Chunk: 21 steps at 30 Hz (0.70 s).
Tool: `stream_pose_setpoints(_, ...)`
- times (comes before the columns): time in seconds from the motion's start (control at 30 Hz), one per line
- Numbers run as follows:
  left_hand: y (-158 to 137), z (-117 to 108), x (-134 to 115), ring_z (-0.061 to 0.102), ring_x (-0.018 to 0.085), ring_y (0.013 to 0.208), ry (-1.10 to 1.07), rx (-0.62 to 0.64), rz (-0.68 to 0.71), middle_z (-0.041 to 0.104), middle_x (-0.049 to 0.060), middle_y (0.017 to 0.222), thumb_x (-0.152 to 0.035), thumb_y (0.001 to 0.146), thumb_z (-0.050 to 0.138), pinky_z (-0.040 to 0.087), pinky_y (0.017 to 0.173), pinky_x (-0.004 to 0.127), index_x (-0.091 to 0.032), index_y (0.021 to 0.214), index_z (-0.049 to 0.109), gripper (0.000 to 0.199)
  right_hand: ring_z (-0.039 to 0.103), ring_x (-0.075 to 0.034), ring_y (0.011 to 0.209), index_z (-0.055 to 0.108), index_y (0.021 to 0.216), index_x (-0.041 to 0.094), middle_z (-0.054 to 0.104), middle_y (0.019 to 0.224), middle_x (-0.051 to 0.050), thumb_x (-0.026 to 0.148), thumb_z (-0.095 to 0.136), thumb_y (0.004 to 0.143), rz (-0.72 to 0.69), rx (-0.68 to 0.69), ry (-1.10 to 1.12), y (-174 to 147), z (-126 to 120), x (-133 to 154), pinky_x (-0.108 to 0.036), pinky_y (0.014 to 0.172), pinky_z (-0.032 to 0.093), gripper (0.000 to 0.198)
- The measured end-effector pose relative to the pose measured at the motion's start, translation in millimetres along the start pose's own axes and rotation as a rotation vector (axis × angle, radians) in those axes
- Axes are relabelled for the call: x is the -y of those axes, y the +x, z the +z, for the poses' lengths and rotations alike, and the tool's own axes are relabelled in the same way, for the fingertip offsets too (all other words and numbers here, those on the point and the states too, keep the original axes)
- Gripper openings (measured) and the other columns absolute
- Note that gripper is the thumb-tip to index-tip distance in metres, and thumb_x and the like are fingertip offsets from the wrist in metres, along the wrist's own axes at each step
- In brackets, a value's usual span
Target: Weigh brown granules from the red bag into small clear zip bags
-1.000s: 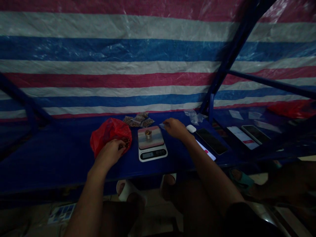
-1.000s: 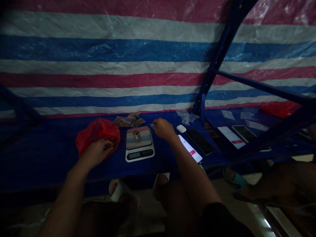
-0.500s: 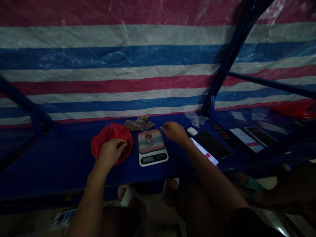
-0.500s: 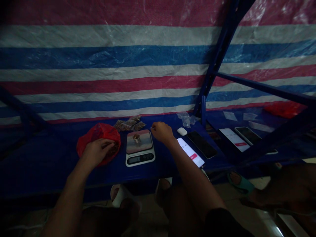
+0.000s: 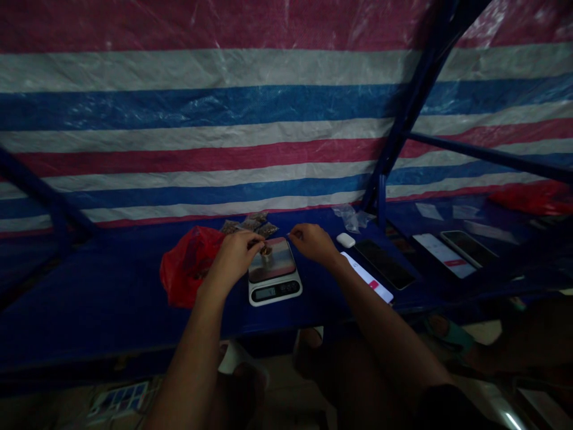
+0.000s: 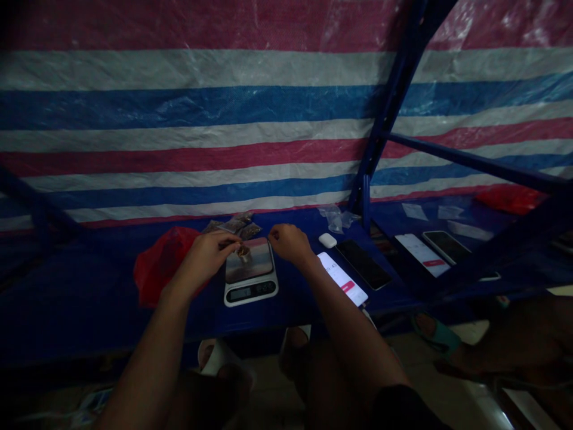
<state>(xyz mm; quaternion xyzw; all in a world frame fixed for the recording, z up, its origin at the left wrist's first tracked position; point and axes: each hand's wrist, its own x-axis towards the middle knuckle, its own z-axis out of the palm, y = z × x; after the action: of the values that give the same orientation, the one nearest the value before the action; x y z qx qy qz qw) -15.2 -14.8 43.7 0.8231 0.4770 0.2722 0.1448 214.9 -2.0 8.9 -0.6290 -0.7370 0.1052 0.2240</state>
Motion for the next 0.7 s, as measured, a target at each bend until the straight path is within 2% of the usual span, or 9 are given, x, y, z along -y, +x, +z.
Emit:
stream_pose_setpoints(0.13, 0, 5, 3, 0.073, 0.024, 0.098, 0.023, 0.058, 0.030, 0.080, 0.007, 0.104, -0.021, 0.093, 0.059, 0.052, 0.087, 0.033, -0.021, 0.098, 0.081, 0.022, 0.072, -0.020, 0.091, 0.076, 0.100, 0.025, 0.079, 0.102, -0.004, 0.036, 0.058, 0.096, -0.013, -0.015, 0.027, 0, 0, -2, -0.026, 0.072, 0.045, 0.021)
stream_pose_setpoints(0.3, -1, 8, 2, 0.074, 0.026, 0.100, 0.023, 0.088, -0.002, 0.081, 0.007, 0.107, -0.024, 0.093, 0.056, 0.053, 0.089, 0.033, -0.024, 0.100, 0.082, 0.027, 0.072, -0.020, 0.090, 0.076, 0.100, 0.025, 0.079, 0.103, -0.003, 0.035, 0.058, 0.096, -0.019, -0.019, 0.041, -2, -3, 0, -0.026, 0.073, 0.046, 0.021)
stream_pose_setpoints(0.43, -1, 9, 1, 0.073, 0.027, 0.104, 0.003, 0.085, -0.021, 0.080, 0.006, 0.111, -0.025, 0.092, 0.057, 0.053, 0.094, 0.036, -0.024, 0.105, 0.082, 0.028, 0.072, -0.021, 0.092, 0.076, 0.102, 0.025, 0.079, 0.103, -0.004, 0.033, 0.057, 0.096, -0.009, -0.010, 0.046, -3, -6, 3, -0.027, 0.076, 0.047, 0.021)
stream_pose_setpoints(0.7, -2, 11, 7, 0.074, 0.026, 0.104, -0.099, 0.098, -0.042, 0.081, 0.004, 0.110, -0.022, 0.090, 0.060, 0.054, 0.093, 0.035, -0.024, 0.107, 0.081, 0.027, 0.072, -0.022, 0.095, 0.076, 0.101, 0.024, 0.079, 0.104, -0.004, 0.032, 0.056, 0.096, -0.049, -0.022, 0.042, -2, -3, 4, -0.027, 0.076, 0.047, 0.022)
